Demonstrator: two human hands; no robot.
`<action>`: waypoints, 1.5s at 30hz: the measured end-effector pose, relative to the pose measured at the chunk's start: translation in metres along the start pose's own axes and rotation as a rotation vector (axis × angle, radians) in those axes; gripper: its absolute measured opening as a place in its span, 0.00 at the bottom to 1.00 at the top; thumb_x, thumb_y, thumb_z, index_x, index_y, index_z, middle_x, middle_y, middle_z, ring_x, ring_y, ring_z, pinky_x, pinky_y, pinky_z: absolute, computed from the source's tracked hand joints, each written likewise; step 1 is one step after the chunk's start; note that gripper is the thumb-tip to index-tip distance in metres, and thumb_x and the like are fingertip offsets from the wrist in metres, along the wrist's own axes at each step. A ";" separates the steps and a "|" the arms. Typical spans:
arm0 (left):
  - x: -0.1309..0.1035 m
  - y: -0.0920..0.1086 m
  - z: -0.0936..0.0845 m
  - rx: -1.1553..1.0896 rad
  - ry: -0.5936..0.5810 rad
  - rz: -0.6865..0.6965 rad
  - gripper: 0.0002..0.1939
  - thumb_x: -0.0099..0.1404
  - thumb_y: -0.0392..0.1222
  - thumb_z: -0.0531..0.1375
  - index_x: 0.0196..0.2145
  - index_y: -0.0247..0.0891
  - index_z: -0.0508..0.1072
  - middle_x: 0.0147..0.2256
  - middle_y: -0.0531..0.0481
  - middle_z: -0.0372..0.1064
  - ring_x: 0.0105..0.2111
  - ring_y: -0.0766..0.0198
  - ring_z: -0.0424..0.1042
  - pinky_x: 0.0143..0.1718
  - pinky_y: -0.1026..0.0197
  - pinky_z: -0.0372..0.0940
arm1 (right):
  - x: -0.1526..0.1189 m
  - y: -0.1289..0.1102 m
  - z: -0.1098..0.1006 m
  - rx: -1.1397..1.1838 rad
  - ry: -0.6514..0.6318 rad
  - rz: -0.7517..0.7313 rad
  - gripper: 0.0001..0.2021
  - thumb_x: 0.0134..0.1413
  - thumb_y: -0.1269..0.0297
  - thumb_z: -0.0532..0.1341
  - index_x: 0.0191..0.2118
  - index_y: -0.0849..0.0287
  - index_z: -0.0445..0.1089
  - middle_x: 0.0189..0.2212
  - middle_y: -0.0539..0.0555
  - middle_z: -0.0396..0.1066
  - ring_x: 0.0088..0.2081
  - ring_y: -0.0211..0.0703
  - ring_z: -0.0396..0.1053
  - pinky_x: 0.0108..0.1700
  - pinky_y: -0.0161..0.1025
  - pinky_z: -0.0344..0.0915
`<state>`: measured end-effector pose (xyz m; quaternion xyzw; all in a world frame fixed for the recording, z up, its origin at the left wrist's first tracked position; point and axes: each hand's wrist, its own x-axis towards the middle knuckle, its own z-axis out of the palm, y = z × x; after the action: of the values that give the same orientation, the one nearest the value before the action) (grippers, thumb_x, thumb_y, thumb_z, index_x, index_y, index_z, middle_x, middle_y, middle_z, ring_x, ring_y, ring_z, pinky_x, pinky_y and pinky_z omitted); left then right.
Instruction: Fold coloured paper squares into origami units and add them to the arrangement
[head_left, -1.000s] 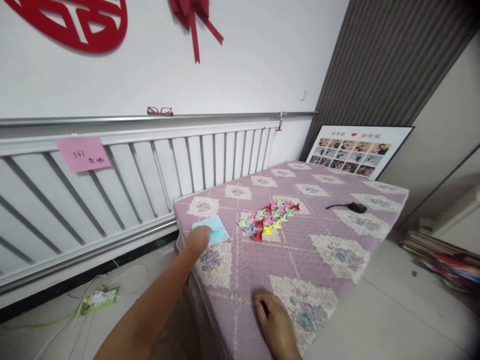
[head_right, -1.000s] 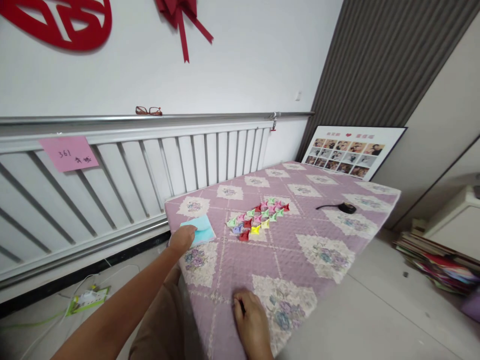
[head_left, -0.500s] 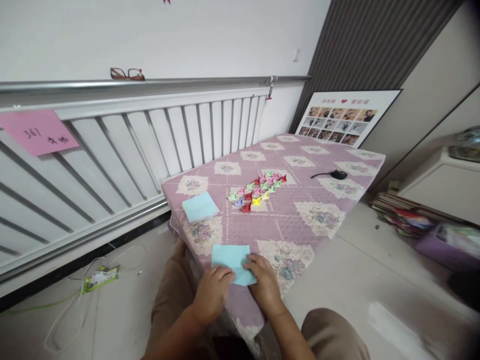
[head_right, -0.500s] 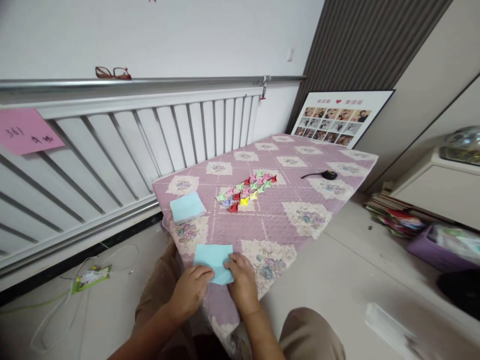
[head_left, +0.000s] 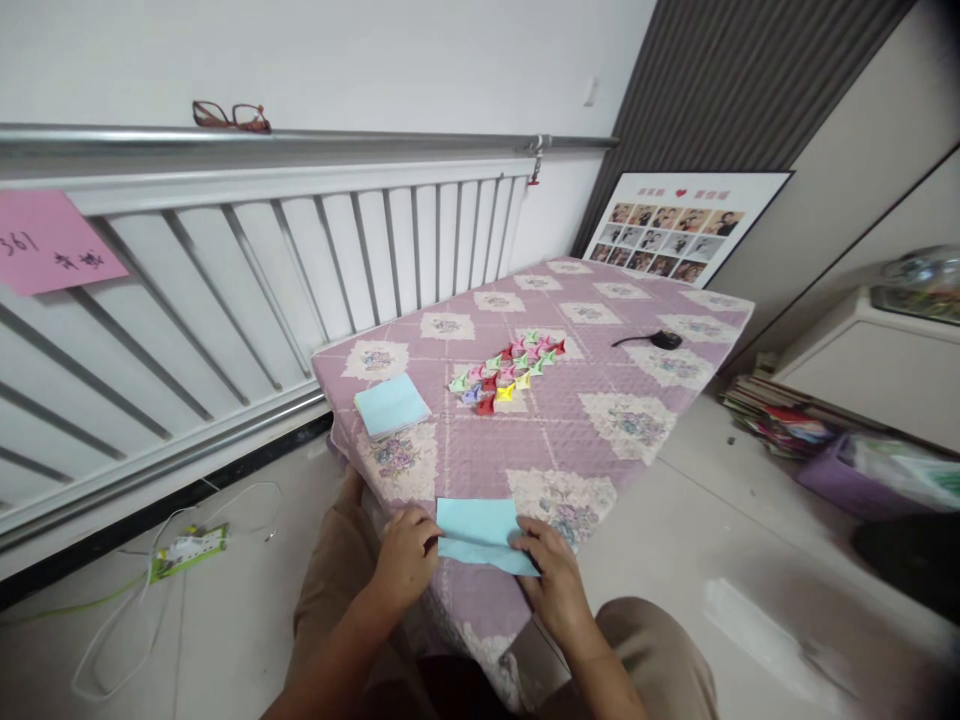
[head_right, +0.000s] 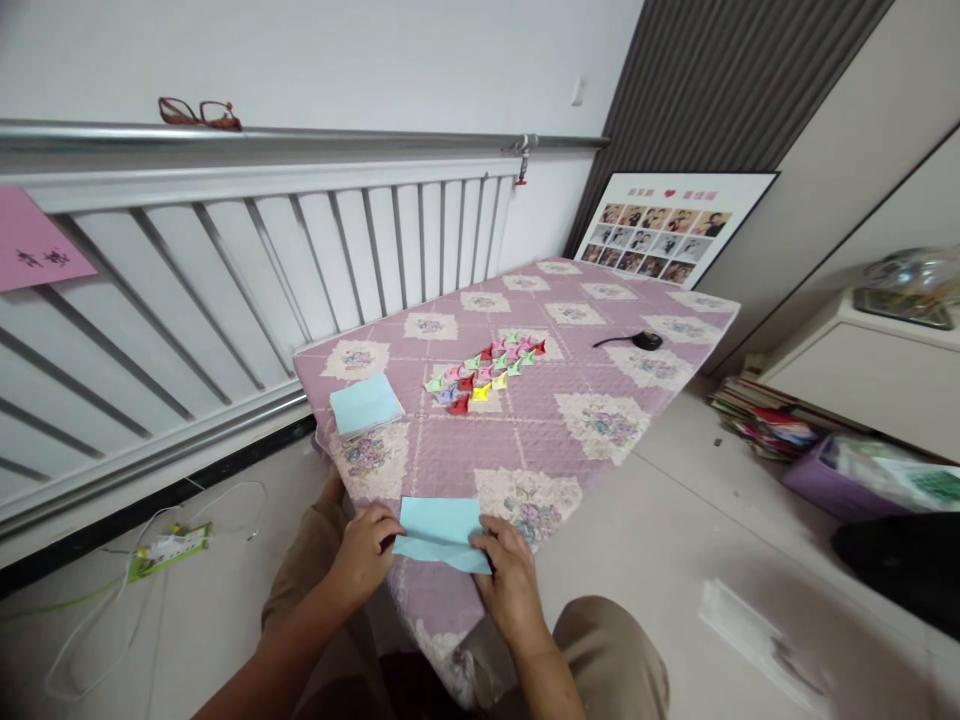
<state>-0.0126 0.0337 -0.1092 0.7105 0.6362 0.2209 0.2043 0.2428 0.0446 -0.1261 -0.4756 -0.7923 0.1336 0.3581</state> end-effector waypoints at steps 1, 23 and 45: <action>0.000 0.002 0.000 0.003 0.003 -0.024 0.08 0.57 0.34 0.58 0.31 0.42 0.77 0.37 0.50 0.70 0.41 0.58 0.66 0.45 0.54 0.60 | 0.001 -0.001 0.000 -0.007 0.000 0.013 0.07 0.51 0.67 0.60 0.37 0.56 0.73 0.46 0.59 0.70 0.49 0.52 0.66 0.50 0.49 0.63; 0.000 0.021 0.008 0.197 0.079 0.178 0.15 0.63 0.36 0.56 0.48 0.43 0.68 0.53 0.45 0.64 0.54 0.51 0.60 0.54 0.45 0.55 | 0.037 -0.020 0.009 -0.446 0.031 0.257 0.14 0.54 0.54 0.60 0.23 0.55 0.65 0.28 0.54 0.66 0.33 0.46 0.60 0.34 0.41 0.53; 0.008 0.007 0.004 0.066 -0.123 0.256 0.26 0.58 0.37 0.57 0.55 0.43 0.66 0.59 0.47 0.60 0.58 0.54 0.56 0.60 0.46 0.50 | 0.019 -0.055 0.035 -0.092 -0.004 0.038 0.12 0.55 0.73 0.54 0.41 0.56 0.71 0.41 0.56 0.72 0.44 0.48 0.67 0.46 0.46 0.61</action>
<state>-0.0036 0.0413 -0.1080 0.8044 0.5335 0.1801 0.1895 0.1766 0.0371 -0.1118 -0.5062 -0.7891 0.1048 0.3316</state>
